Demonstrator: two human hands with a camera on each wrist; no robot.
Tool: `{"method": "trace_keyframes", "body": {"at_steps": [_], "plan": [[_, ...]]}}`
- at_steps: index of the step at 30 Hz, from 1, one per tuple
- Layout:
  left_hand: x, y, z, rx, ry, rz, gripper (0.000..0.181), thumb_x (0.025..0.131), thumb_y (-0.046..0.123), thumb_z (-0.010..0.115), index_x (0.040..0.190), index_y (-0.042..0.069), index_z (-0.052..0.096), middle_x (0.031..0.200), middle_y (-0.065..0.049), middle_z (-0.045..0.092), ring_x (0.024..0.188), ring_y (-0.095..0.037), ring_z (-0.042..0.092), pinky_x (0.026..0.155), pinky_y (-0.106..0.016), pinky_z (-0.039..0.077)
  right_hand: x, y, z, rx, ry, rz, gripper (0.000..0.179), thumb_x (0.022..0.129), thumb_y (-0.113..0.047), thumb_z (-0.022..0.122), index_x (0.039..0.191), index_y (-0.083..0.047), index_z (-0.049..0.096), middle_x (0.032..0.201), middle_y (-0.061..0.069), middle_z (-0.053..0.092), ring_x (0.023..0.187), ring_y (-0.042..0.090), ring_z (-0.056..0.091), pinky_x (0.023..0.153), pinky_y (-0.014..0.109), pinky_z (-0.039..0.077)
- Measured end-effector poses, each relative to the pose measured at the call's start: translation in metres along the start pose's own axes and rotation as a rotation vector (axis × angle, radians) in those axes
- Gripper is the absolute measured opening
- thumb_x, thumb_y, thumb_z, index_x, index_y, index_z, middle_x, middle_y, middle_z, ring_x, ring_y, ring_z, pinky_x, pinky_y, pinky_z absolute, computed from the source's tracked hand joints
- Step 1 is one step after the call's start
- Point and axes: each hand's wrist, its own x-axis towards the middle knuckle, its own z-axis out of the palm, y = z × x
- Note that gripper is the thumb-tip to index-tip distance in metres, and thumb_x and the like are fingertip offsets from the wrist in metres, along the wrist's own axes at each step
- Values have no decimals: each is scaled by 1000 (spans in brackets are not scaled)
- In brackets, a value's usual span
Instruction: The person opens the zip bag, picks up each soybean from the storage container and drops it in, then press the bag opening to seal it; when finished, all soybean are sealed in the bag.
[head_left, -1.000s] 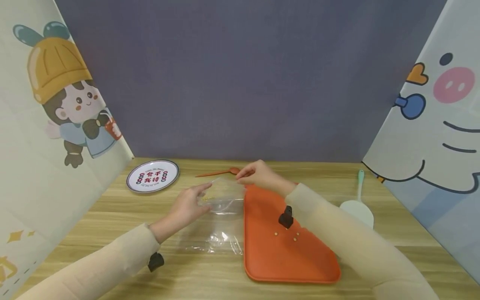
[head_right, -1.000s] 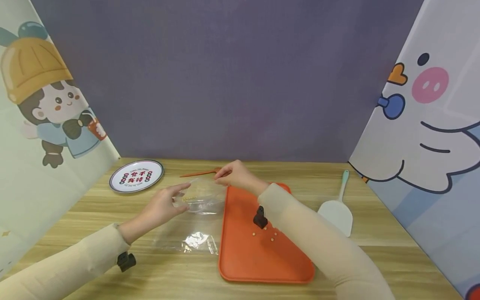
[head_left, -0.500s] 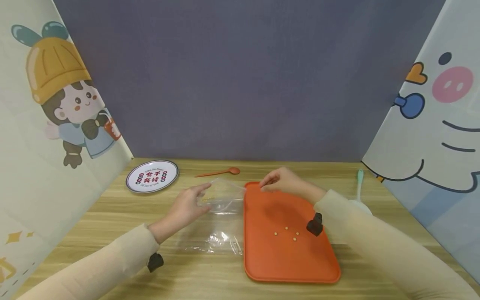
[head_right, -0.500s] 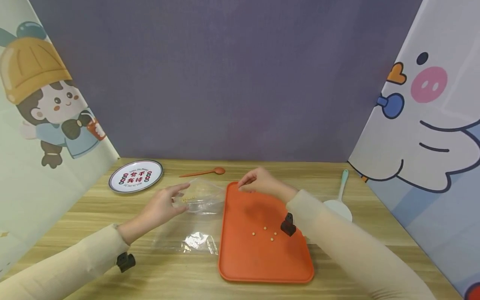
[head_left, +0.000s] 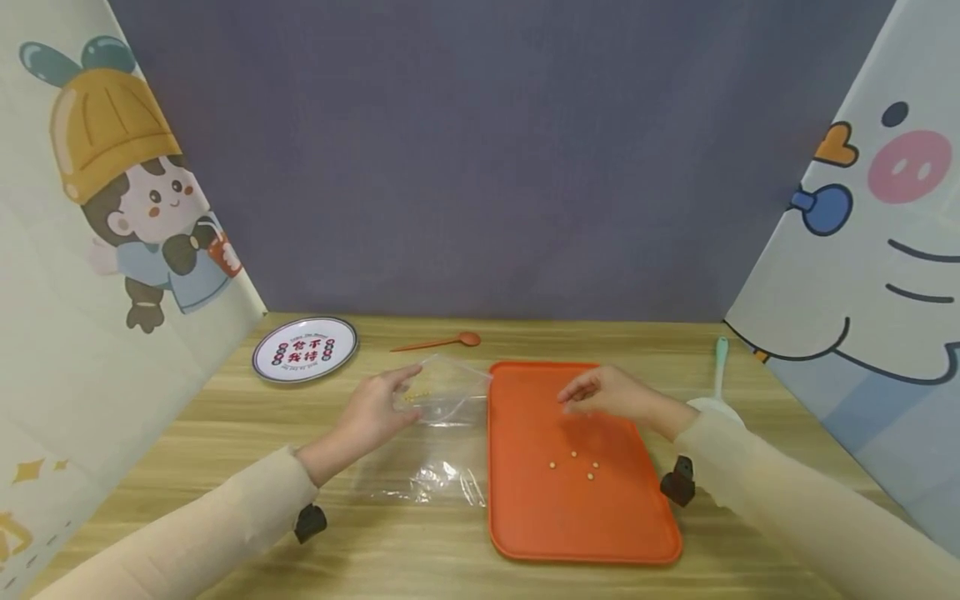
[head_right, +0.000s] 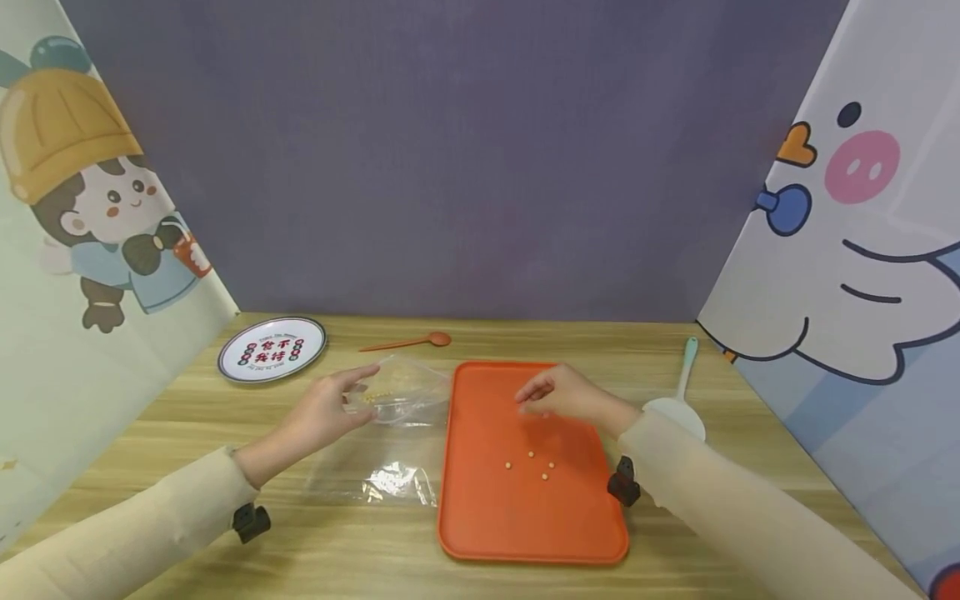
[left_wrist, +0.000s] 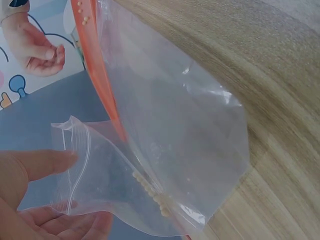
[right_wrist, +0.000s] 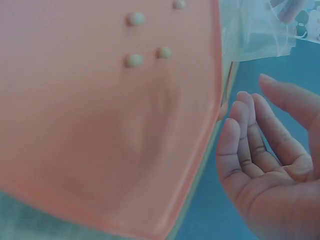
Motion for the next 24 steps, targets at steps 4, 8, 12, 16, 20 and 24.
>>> {"method": "trace_keyframes", "body": {"at_steps": [4,8,12,16,20,24], "plan": [[2,2,-1,3,-8,4,73,75,7,78,141,9,48,131,-24,59,65,-24,62,40,-20,39,-6,8,3,44,-40,-3,35,84,-13,74,112,7,67,96,10,73,83,14,64,75,38,55],[2,2,-1,5,-11,7,73,75,6,77,141,9,48,131,-24,59,59,-13,57,41,-22,40,-9,17,9,110,-86,11,36,80,-8,76,110,10,66,91,8,73,78,11,65,71,32,56],[2,2,-1,2,-15,4,73,75,6,77,142,9,48,131,-24,59,54,-13,52,43,-23,42,-13,28,15,148,-115,3,33,77,-3,77,105,12,67,84,6,71,72,9,63,63,23,52],[2,3,-1,5,-16,3,73,75,6,77,142,9,48,132,-24,58,56,-16,54,44,-24,42,-15,35,18,139,-111,0,32,75,-4,79,101,11,68,77,1,68,68,8,59,58,20,47],[2,3,-1,9,-11,4,73,75,6,77,142,9,48,133,-23,58,64,-22,60,42,-23,41,-16,38,20,116,-88,-2,31,74,-7,81,99,8,70,73,-2,64,64,8,54,55,19,41],[2,3,-1,16,-8,3,73,75,7,78,142,10,48,134,-22,58,73,-27,65,43,-23,41,-17,38,23,107,-81,-33,28,74,-6,81,96,8,71,72,-2,65,64,8,54,54,19,42]]}}
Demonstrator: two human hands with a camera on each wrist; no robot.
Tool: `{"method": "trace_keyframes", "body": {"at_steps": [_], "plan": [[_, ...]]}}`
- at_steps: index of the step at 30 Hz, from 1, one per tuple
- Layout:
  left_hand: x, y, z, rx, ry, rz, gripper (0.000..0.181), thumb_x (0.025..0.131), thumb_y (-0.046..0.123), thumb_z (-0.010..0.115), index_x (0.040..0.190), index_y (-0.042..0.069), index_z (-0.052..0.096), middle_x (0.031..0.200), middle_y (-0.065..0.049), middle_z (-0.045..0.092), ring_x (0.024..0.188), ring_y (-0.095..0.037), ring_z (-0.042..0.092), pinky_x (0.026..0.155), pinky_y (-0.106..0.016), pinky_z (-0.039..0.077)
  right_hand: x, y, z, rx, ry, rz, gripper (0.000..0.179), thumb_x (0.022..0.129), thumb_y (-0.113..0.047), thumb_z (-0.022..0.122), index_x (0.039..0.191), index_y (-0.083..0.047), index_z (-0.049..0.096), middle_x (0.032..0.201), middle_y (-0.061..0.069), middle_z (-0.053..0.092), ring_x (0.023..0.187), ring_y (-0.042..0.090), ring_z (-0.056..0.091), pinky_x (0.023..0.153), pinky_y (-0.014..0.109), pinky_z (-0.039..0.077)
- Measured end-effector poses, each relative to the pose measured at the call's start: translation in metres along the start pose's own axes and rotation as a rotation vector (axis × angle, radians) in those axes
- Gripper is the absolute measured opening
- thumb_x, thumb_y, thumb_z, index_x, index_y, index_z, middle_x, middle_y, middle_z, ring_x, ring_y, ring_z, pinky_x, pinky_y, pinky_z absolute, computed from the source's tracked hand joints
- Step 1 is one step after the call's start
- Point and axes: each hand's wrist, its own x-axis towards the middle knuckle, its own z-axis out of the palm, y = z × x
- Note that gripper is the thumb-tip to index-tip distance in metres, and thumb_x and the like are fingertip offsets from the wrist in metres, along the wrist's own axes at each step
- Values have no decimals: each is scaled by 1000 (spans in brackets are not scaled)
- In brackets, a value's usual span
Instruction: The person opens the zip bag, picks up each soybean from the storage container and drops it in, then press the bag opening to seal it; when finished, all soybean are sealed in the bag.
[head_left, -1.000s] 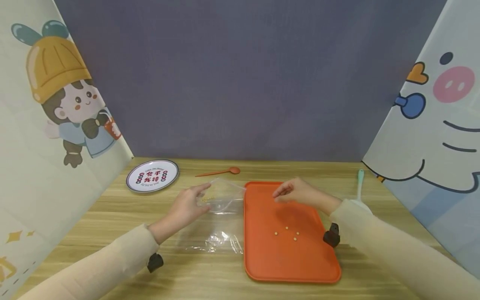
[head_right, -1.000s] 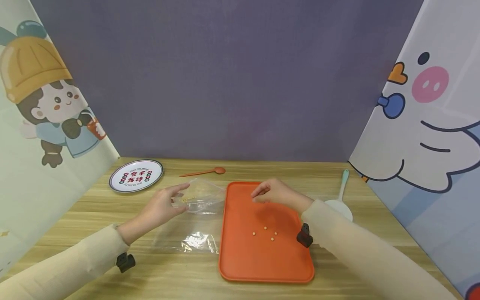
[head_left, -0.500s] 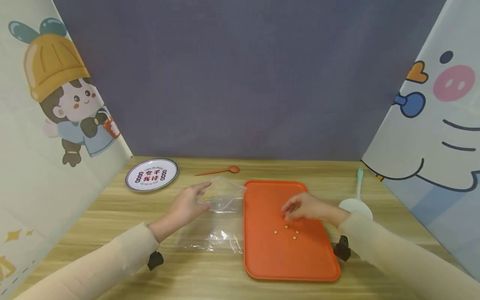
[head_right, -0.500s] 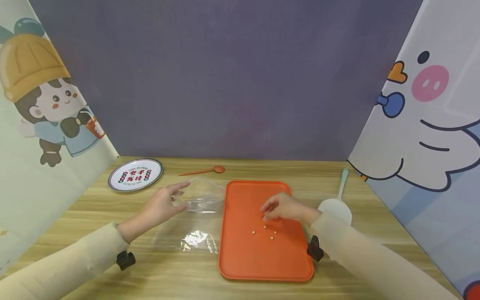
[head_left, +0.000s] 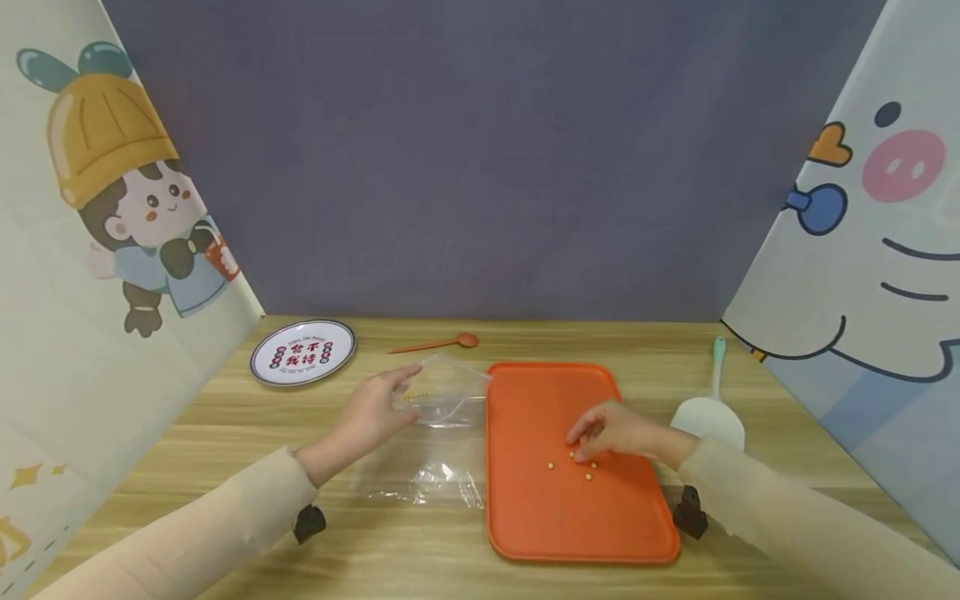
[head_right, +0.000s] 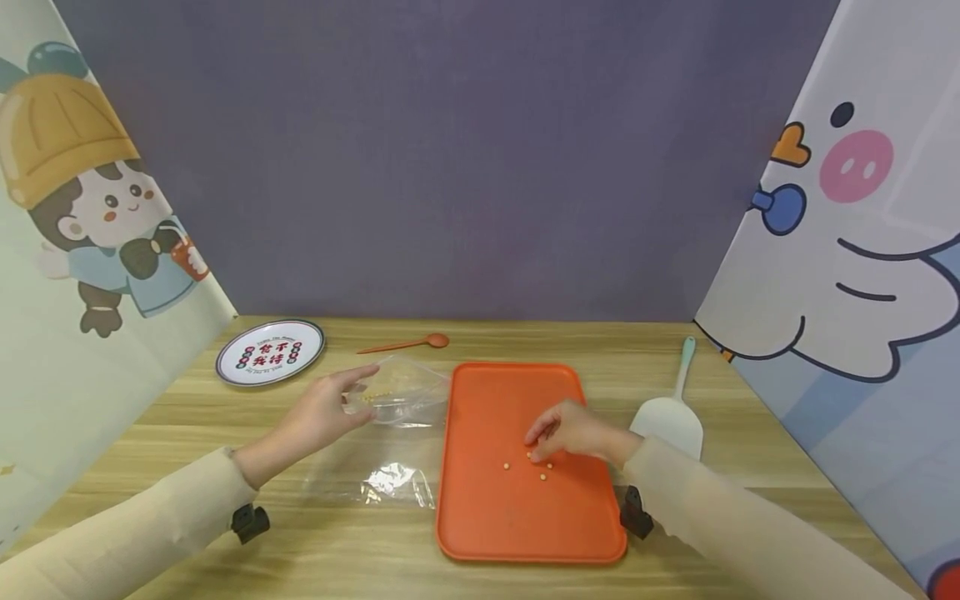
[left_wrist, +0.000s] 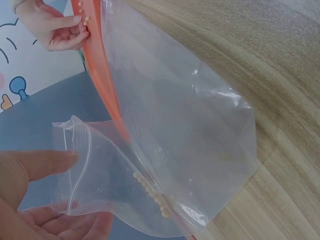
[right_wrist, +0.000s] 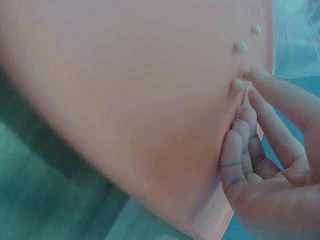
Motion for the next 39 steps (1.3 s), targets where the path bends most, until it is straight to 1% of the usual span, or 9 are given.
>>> {"method": "trace_keyframes", "body": {"at_steps": [5,11,18,22,24,28,31,35,39], "plan": [[-1,0,0,11,11,12,73,74,7,78,141,9,49,133,-22,58,104,-35,65,48,-27,45,-1,-2,4,-27,25,-35,24,73,-5,81,91,8,72,75,4,70,64,7,54,55,19,44],[-2,0,-1,18,12,15,73,74,7,78,141,8,49,133,-21,59,111,-38,62,58,-26,48,2,-2,7,-67,41,-53,19,73,-5,81,86,6,74,80,13,73,65,6,57,57,20,48],[-1,-3,0,-3,-3,-9,73,75,7,77,142,11,48,133,-23,58,72,-24,64,45,-26,45,4,-4,4,-53,36,-18,17,77,-7,78,87,6,73,76,5,72,64,7,58,58,23,50],[-1,-3,1,1,6,-5,73,75,7,78,142,11,48,133,-22,58,75,-23,65,43,-24,43,8,-16,0,-31,34,-10,18,81,-7,75,91,7,71,75,4,72,63,10,60,59,30,54],[-1,-3,1,-1,7,-4,73,75,7,78,142,11,48,134,-22,58,71,-24,64,43,-24,42,11,-25,-2,-25,42,-16,20,82,-8,74,95,8,70,77,5,72,66,13,63,63,34,56],[-1,-2,1,-2,11,0,73,75,7,78,142,10,48,133,-22,58,83,-26,67,44,-25,43,17,-41,-6,-31,81,3,23,84,-14,74,99,3,71,85,6,74,78,23,68,74,39,57],[-1,-1,0,-2,6,0,73,75,7,78,142,10,48,133,-23,58,71,-19,64,44,-24,43,22,-51,-5,-7,107,25,23,85,-19,74,100,-1,71,90,8,74,85,29,68,80,43,56],[-1,-1,0,-4,2,-3,73,75,7,78,142,10,48,131,-25,58,47,-11,45,43,-23,41,35,-65,1,60,118,12,28,85,-21,74,103,-1,70,93,9,74,87,30,68,86,51,53],[-1,-1,0,2,10,10,72,74,7,78,141,9,49,131,-25,59,47,-10,43,44,-24,42,52,-82,12,131,144,-46,25,85,-15,74,103,1,70,89,6,74,83,26,69,84,50,55]]}}
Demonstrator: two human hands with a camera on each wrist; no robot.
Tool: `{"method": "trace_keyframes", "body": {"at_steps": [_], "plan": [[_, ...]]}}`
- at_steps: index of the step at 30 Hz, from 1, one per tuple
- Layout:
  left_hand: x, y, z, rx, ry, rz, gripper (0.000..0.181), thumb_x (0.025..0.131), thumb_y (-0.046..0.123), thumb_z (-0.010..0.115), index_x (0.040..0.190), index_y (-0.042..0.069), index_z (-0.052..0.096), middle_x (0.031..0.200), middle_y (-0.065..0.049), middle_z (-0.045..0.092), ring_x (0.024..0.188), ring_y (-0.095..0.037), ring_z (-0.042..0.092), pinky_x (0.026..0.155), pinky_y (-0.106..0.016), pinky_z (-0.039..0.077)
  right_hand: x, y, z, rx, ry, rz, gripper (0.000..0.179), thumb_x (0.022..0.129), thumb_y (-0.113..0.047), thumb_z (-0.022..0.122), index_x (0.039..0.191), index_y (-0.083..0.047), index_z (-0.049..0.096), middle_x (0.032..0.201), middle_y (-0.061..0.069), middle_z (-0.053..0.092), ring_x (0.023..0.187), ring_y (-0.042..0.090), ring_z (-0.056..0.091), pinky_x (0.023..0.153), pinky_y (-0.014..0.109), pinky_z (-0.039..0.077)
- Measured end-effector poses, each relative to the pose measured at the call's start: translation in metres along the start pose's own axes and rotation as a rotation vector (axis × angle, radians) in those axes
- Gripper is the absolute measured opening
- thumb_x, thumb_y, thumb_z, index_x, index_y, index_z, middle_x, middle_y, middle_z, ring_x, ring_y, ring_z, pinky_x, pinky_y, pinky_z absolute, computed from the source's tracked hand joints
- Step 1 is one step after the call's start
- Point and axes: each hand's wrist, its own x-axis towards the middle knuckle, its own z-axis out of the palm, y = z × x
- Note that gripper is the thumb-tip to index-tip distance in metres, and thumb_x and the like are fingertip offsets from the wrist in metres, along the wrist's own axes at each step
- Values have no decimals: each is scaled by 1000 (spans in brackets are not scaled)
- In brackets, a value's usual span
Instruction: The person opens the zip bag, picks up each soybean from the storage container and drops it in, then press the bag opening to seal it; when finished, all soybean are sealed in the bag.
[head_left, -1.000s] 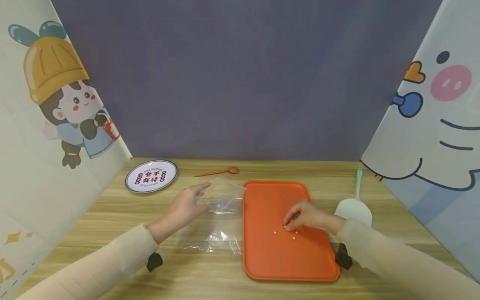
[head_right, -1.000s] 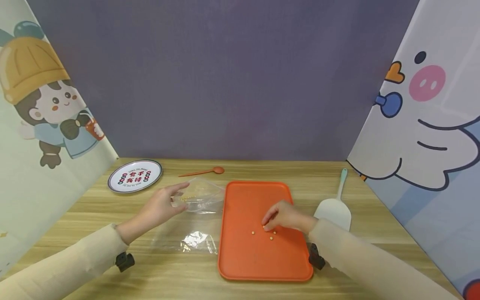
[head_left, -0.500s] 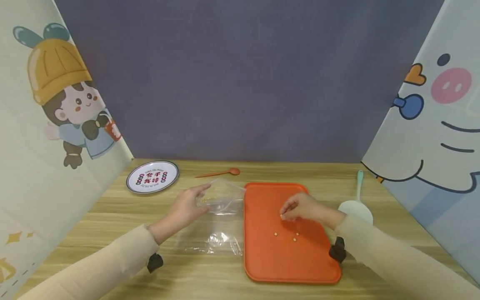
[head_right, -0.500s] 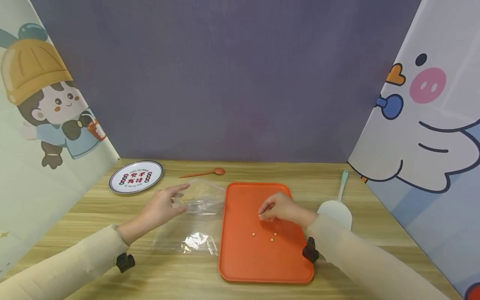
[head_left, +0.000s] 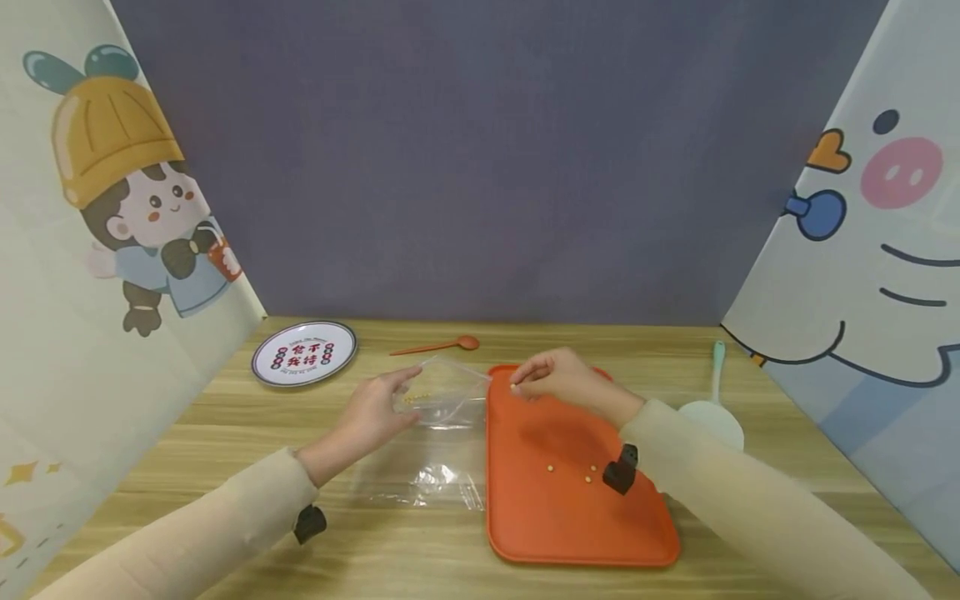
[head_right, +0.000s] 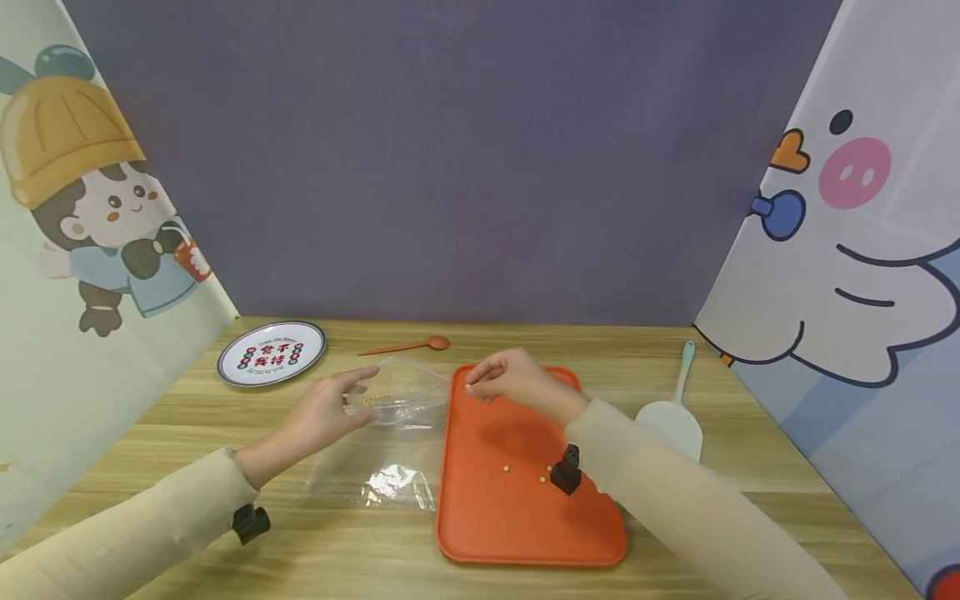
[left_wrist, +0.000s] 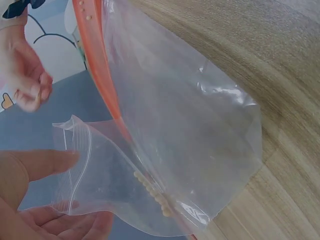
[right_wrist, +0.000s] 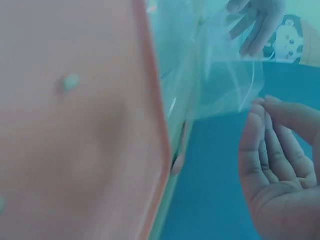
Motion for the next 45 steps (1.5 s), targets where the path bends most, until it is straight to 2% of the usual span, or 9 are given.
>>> {"method": "trace_keyframes", "body": {"at_steps": [6,11,15,20,27,29,33,41,45], "plan": [[1,-1,1,-8,-2,10,72,74,6,78,141,9,49,130,-24,59,44,-10,40,43,-23,41,25,-25,27,29,46,-62,20,83,-9,74,99,2,71,82,4,74,73,17,68,72,34,58],[3,-1,1,-4,2,13,73,74,6,78,141,9,49,130,-24,60,51,-12,46,46,-25,43,43,-39,44,20,71,-81,19,82,-8,75,97,3,71,81,7,74,67,13,65,66,30,57],[3,0,0,1,1,13,72,74,7,77,141,9,49,129,-24,60,60,-16,55,51,-27,46,50,-46,51,-38,94,-89,21,81,-9,77,97,3,73,81,8,75,71,23,69,70,36,59],[4,0,-1,10,4,23,72,75,8,78,141,9,49,127,-24,61,88,-28,67,53,-28,48,53,-48,53,-66,105,-90,19,81,-11,77,96,0,74,83,10,75,83,35,70,76,44,59],[3,1,-2,42,26,42,71,74,10,79,139,8,51,122,-25,64,102,-35,66,71,-36,55,47,-40,39,-73,113,-87,20,83,-12,76,100,-2,75,91,9,76,76,16,70,75,39,59],[3,0,-2,28,15,31,72,74,9,79,140,8,50,124,-26,63,90,-35,67,61,-33,53,42,-37,32,-71,117,-83,19,83,-11,76,100,-3,75,93,8,76,78,12,69,75,34,59],[3,0,-1,5,8,5,73,74,9,78,141,10,49,127,-24,61,87,-33,67,49,-26,46,30,-29,15,-95,106,-69,22,81,-12,77,101,-4,74,96,6,75,86,14,68,79,31,56],[3,0,-1,0,8,-7,74,73,7,78,141,10,49,128,-23,61,97,-34,67,49,-26,46,4,-4,-11,-172,-51,1,22,82,-17,77,103,-8,74,100,5,75,93,16,68,88,39,55],[2,0,-2,-9,-2,-12,74,74,7,78,141,10,49,129,-24,60,69,-25,64,45,-24,43,-10,13,-19,-217,-168,-8,30,83,-18,76,108,-3,72,104,10,74,92,14,68,84,34,55]]}}
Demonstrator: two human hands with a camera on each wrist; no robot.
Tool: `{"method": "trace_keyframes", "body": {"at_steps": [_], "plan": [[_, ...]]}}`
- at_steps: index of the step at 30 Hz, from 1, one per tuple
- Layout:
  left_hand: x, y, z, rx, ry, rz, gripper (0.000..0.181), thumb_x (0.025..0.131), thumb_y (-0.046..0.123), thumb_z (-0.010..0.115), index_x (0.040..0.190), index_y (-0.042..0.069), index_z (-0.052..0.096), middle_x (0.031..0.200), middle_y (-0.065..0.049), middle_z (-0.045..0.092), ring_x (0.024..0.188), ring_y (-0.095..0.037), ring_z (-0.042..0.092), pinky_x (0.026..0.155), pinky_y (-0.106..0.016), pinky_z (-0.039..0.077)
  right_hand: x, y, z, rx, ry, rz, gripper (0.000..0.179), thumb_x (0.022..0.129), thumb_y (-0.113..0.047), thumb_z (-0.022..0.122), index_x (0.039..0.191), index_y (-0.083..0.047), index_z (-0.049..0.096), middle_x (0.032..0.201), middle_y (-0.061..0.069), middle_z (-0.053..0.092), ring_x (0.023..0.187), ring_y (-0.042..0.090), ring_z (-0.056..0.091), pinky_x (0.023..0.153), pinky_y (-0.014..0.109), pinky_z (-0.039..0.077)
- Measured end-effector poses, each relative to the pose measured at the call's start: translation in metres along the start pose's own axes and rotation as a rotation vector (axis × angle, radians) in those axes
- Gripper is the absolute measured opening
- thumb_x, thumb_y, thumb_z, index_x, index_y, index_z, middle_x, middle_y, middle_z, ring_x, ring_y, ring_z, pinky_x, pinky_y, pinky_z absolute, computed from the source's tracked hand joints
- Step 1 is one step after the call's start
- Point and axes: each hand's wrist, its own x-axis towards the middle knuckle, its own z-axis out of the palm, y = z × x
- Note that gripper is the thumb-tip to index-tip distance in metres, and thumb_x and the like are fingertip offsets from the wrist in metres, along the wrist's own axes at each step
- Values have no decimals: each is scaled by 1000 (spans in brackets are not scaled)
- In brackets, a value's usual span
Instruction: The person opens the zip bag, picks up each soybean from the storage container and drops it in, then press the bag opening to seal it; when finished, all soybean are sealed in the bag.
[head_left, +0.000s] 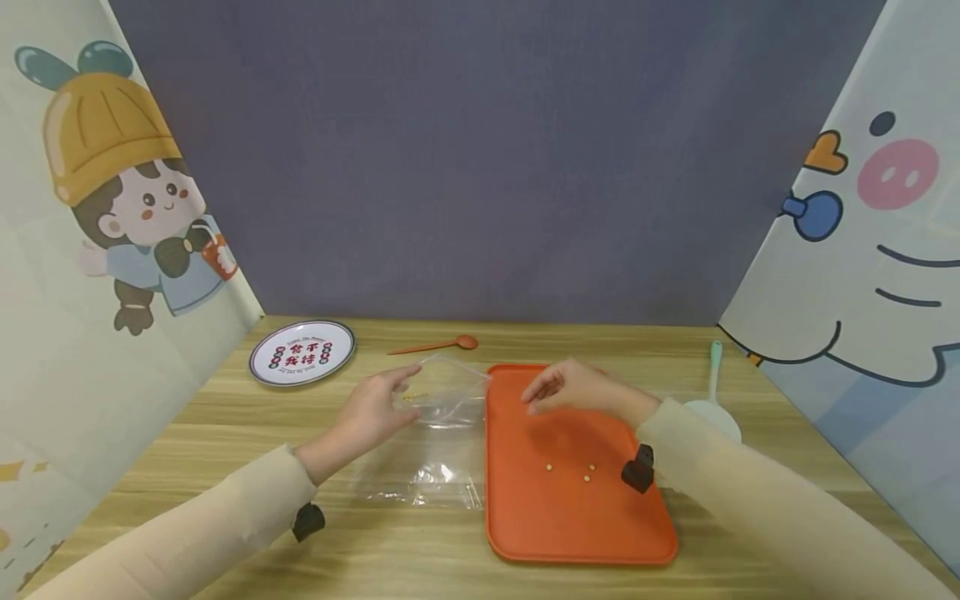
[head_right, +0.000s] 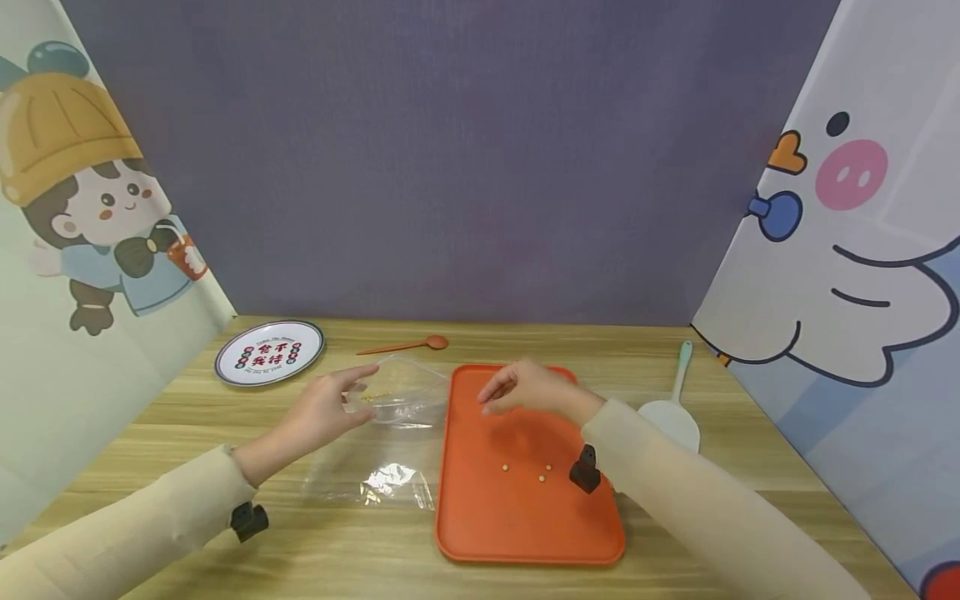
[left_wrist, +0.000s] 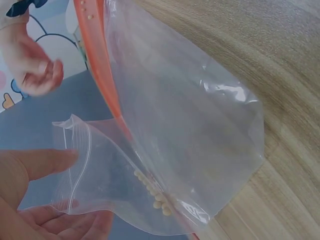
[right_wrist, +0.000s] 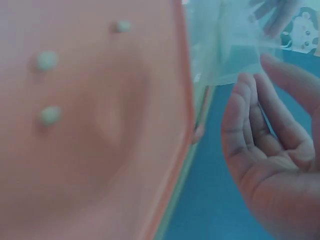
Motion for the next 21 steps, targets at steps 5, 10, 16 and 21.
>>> {"method": "trace_keyframes", "body": {"at_steps": [5,10,16,21], "plan": [[-1,0,0,-6,-9,-7,74,74,7,78,142,10,49,128,-26,60,45,-11,43,42,-21,40,-12,21,2,13,-114,-23,35,80,-16,78,108,3,70,101,17,73,85,15,69,77,30,57],[-1,1,1,-3,-6,-3,74,73,7,77,141,9,49,128,-26,60,45,-11,44,42,-21,40,-20,35,7,36,-178,-26,31,77,-8,79,104,5,70,96,21,72,78,16,67,68,29,57],[-2,3,1,9,-10,-1,73,75,8,77,142,10,48,129,-25,60,49,-13,50,45,-25,43,-23,41,19,15,-193,-30,27,73,-3,82,97,4,72,87,15,73,72,10,63,65,21,53],[-3,4,1,10,-14,-5,73,75,8,77,142,10,48,130,-25,59,46,-11,45,43,-23,42,-24,42,25,0,-160,-46,23,70,-2,83,90,3,74,79,13,72,68,9,60,61,20,51]]}}
